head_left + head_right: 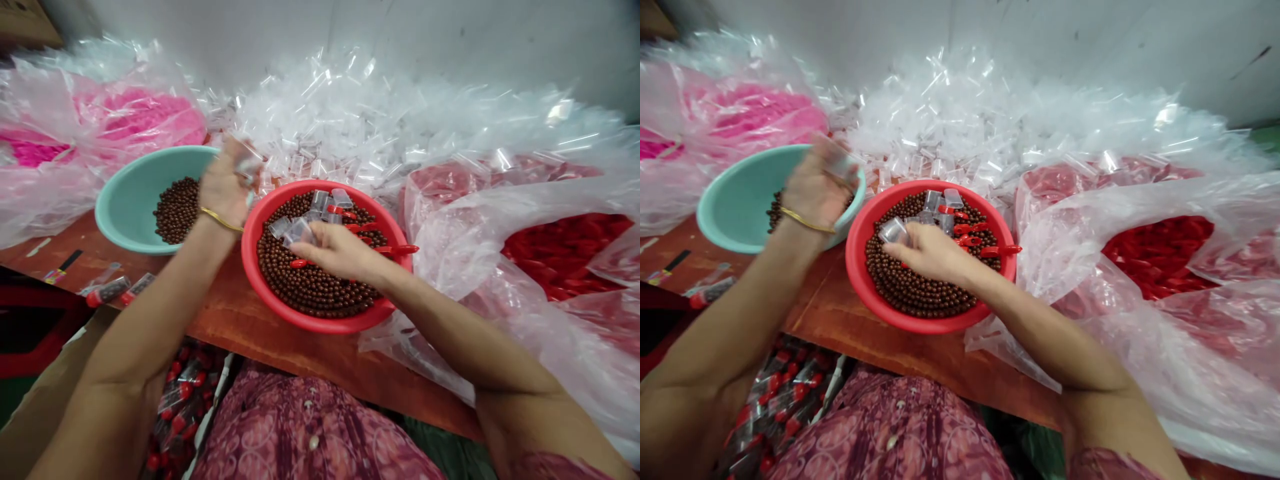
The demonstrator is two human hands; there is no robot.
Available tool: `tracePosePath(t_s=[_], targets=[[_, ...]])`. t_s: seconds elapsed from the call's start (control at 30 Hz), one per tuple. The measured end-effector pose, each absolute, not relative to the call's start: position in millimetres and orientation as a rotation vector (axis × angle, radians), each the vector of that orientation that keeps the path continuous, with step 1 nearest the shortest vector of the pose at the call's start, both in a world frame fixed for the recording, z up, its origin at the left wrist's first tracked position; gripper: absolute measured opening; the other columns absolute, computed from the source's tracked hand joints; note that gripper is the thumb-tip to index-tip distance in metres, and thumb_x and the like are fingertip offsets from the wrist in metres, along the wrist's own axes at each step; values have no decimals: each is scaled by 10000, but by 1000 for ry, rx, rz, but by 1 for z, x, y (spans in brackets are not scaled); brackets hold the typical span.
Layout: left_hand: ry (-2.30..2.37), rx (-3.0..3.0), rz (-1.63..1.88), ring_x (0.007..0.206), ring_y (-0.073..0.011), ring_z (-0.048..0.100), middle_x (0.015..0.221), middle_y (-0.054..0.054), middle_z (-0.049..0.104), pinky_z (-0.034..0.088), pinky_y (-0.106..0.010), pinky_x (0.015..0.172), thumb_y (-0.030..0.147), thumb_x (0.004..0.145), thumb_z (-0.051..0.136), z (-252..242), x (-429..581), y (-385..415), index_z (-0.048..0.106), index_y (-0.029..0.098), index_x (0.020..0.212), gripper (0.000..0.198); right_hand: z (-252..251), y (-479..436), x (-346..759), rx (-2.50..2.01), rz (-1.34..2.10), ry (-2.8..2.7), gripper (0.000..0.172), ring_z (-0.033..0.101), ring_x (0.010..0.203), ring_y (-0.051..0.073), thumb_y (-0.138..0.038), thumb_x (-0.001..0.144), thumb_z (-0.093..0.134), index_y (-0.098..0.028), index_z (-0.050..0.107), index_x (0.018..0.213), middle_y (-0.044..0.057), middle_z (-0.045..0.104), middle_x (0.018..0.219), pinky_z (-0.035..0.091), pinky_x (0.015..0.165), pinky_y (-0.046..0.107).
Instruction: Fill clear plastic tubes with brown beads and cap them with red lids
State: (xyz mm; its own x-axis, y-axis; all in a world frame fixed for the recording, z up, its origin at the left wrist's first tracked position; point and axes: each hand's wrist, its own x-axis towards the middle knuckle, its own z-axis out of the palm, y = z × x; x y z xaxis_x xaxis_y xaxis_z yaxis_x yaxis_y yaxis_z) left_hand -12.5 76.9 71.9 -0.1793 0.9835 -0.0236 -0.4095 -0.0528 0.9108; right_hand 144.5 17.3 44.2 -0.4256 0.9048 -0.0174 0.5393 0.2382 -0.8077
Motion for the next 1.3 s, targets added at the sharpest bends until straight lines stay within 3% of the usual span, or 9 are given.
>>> tracePosePath(t_s=[0.1,0.2,0.3,0.5,0.67,0.83,1.0,1.13,1.3], targets=[[1214,1225,1518,599,-74,506,772,5,617,393,-195,575,320,859,528,86,-32,82,580,192,759,171,36,28,147,-1534,809,-2137,230,462,573,109,-380,825,548,-166,511,746,-6,529,641,341,552,249],[1373,1680,1084,608,-97,541,721,-3,611,426,-213,600,245,804,570,83,-36,68,572,171,833,80,33,61,147,-1603,602,-2098,245,559,713,159,-340,822,564,-138,546,957,64,626,833,411,641,271],[1444,2007,725,694,-140,594,741,-4,621,461,-252,664,199,747,578,67,-35,44,523,149,951,217,31,79,150,-1645,427,-2167,400,601,870,222,-357,824,566,-116,510,1138,132,639,1032,450,721,313],[1355,2488,-33,802,-204,628,847,-60,662,454,-296,703,237,827,476,45,-36,17,541,152,898,128,2,35,153,-1429,256,-2946,172,601,912,283,-236,804,567,-115,663,878,164,677,923,455,721,348],[1254,2785,-393,791,-247,645,808,-138,683,446,-317,664,131,836,392,47,-21,22,623,126,790,236,-6,28,157,-1357,306,-2869,138,601,859,235,-126,816,526,-110,662,794,166,683,888,438,729,325],[1219,2902,-544,771,-313,655,750,-226,682,458,-369,636,15,751,402,43,-3,25,670,81,657,292,14,29,189,-1535,441,-2413,201,592,718,182,-276,843,508,-136,651,858,78,673,805,412,642,285],[885,2848,-749,746,-252,670,763,-159,703,464,-312,629,21,768,436,23,15,32,699,112,731,281,1,8,217,-1349,1033,-1636,278,571,628,133,-437,774,588,-165,623,820,15,645,723,430,567,244],[843,2800,-588,740,-236,669,757,-139,698,466,-297,629,50,758,476,4,36,29,689,129,750,228,-9,0,219,-1251,1214,-1265,341,601,634,132,-510,682,673,-192,593,774,11,650,725,454,539,235],[886,2607,-362,725,-227,643,749,-85,699,458,-290,631,117,681,556,-10,56,30,686,161,768,162,-9,3,219,-1256,1107,-1252,362,603,685,136,-504,634,713,-194,637,803,3,646,760,496,601,262]])
